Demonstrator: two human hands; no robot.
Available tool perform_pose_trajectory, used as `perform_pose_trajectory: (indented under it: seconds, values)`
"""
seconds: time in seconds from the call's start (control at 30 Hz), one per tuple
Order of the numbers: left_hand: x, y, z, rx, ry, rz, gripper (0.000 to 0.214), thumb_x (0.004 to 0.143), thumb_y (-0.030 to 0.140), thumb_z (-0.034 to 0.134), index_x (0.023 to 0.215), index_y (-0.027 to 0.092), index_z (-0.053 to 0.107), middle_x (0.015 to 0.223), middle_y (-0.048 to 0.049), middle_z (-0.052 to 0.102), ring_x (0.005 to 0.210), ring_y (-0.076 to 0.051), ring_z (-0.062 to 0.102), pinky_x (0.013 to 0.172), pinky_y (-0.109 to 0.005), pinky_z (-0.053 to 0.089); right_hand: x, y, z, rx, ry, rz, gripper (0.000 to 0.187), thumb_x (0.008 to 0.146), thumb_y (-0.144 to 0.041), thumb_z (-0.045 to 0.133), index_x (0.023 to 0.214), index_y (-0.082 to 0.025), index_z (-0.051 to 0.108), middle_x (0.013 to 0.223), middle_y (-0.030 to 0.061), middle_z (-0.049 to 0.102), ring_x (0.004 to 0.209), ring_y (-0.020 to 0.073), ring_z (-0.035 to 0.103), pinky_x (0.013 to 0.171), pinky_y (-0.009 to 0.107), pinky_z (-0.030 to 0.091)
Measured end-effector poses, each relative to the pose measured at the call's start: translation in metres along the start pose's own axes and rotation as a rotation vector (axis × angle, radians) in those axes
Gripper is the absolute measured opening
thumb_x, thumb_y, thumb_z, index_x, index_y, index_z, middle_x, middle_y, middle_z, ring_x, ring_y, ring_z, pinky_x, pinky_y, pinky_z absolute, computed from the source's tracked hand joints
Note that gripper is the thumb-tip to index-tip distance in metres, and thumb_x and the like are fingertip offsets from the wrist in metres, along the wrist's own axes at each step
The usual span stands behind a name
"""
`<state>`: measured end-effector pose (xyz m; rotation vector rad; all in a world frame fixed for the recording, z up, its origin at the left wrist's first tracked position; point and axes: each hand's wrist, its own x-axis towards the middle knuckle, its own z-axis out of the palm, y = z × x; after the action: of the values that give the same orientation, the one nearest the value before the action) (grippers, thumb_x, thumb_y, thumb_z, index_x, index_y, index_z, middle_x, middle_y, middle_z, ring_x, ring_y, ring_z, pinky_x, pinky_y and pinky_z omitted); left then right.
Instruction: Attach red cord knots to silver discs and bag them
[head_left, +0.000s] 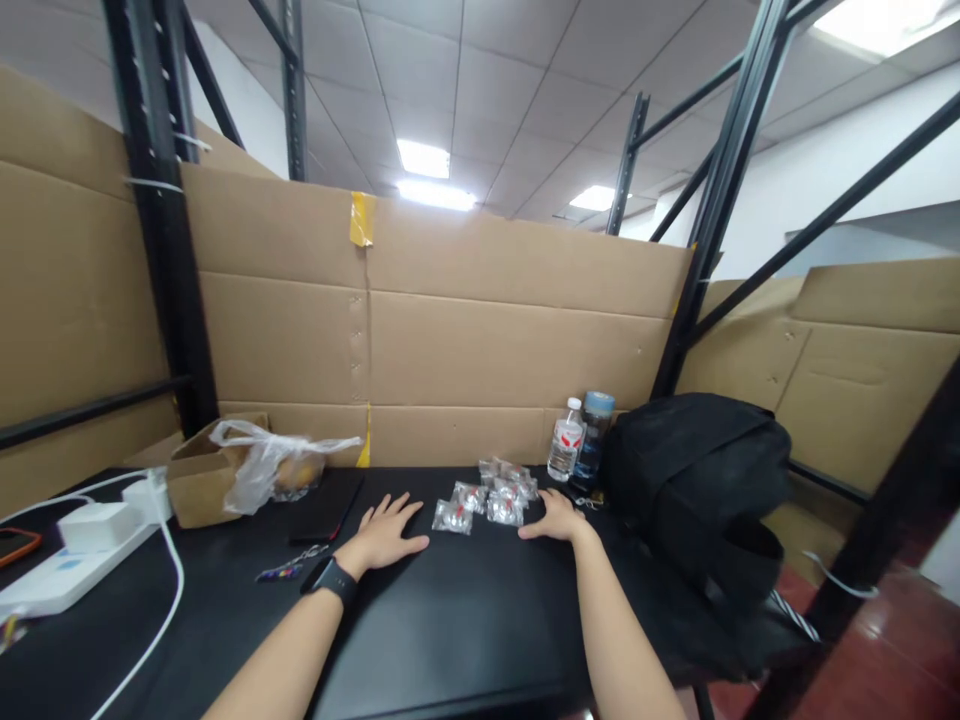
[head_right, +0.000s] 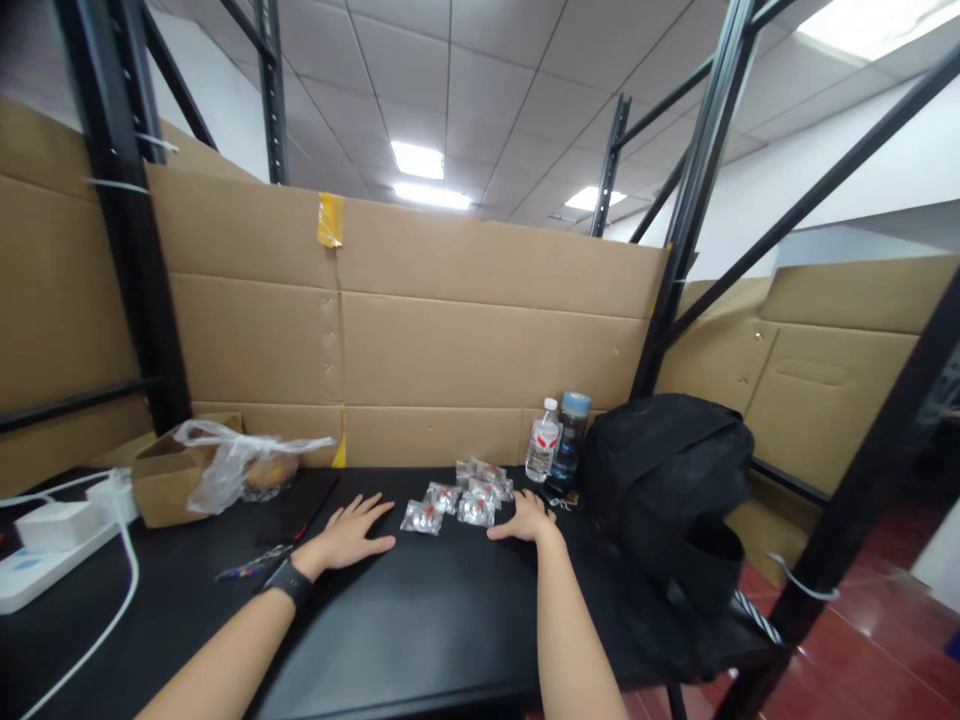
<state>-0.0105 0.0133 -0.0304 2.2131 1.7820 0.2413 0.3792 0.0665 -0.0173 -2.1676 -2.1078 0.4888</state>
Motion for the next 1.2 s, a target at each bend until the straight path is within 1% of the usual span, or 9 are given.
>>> perform_pose_trajectory:
  seconds: [0.07, 0.2, 0.37, 0.6, 0.77, 0.93, 1.2]
  values:
    - [0.0, -0.001, 0.001, -0.014, 0.001, 0.002, 0.09, 0.079, 0.076, 0.05, 0.157, 0.032, 0.038, 0.168, -0.005, 0.022, 0.155, -0.04, 0.011, 0.121, -0.062, 0.014, 0.003, 0.003, 0.003, -0.003, 0.005, 0.007, 0.131, 0.048, -0.078, 0.077, 0.158, -0.023, 0.031, 0.169, 0.0149, 0.015, 0.155, 0.0402, 0.011, 0.122, 0.057, 0.017]
    - [0.001, -0.003, 0.004, -0.032, 0.012, 0.008, 0.089, 0.078, 0.076, 0.051, 0.156, 0.034, 0.039, 0.168, -0.0033, 0.022, 0.155, -0.039, 0.01, 0.122, -0.061, 0.013, 0.005, 0.005, 0.005, -0.009, 0.006, 0.015, 0.13, 0.049, -0.077, 0.077, 0.159, -0.025, 0.03, 0.169, 0.0134, 0.014, 0.155, 0.0376, 0.012, 0.121, 0.059, 0.017]
    - [0.004, 0.0, 0.01, -0.018, 0.042, -0.02, 0.086, 0.079, 0.074, 0.05, 0.154, 0.034, 0.042, 0.168, -0.0033, 0.024, 0.155, -0.04, 0.01, 0.122, -0.061, 0.013, 0.004, 0.005, 0.005, 0.002, 0.019, 0.012, 0.129, 0.047, -0.078, 0.077, 0.157, -0.028, 0.032, 0.169, 0.0107, 0.016, 0.155, 0.0372, 0.012, 0.121, 0.055, 0.016]
    - [0.002, 0.005, 0.009, 0.003, 0.064, -0.022, 0.087, 0.081, 0.075, 0.046, 0.155, 0.029, 0.042, 0.167, -0.006, 0.025, 0.155, -0.041, 0.013, 0.122, -0.059, 0.016, -0.002, 0.004, 0.003, 0.008, 0.048, 0.007, 0.124, 0.049, -0.078, 0.076, 0.156, -0.03, 0.035, 0.167, 0.0107, 0.02, 0.153, 0.0406, 0.015, 0.118, 0.059, 0.02]
    - [0.003, 0.002, 0.009, 0.004, 0.073, -0.004, 0.088, 0.08, 0.076, 0.046, 0.155, 0.029, 0.042, 0.167, -0.0064, 0.027, 0.154, -0.041, 0.016, 0.121, -0.059, 0.017, -0.007, 0.002, 0.001, 0.006, 0.073, -0.021, 0.123, 0.051, -0.081, 0.073, 0.156, -0.028, 0.036, 0.166, 0.012, 0.023, 0.152, 0.0392, 0.02, 0.118, 0.056, 0.021]
    - [0.002, 0.003, 0.008, 0.016, 0.085, 0.0, 0.089, 0.08, 0.077, 0.046, 0.155, 0.029, 0.042, 0.166, -0.0068, 0.028, 0.153, -0.042, 0.018, 0.121, -0.059, 0.018, -0.009, 0.001, 0.0, 0.009, 0.088, -0.026, 0.118, 0.054, -0.079, 0.073, 0.154, -0.027, 0.039, 0.165, 0.0124, 0.026, 0.151, 0.04, 0.022, 0.117, 0.056, 0.024]
    - [-0.002, 0.005, 0.005, 0.012, 0.07, -0.012, 0.086, 0.081, 0.076, 0.046, 0.154, 0.03, 0.042, 0.167, -0.0063, 0.028, 0.154, -0.041, 0.016, 0.121, -0.059, 0.017, -0.007, 0.002, 0.002, 0.021, 0.108, -0.038, 0.115, 0.055, -0.077, 0.076, 0.153, -0.03, 0.039, 0.163, 0.0111, 0.031, 0.149, 0.0406, 0.028, 0.115, 0.055, 0.027]
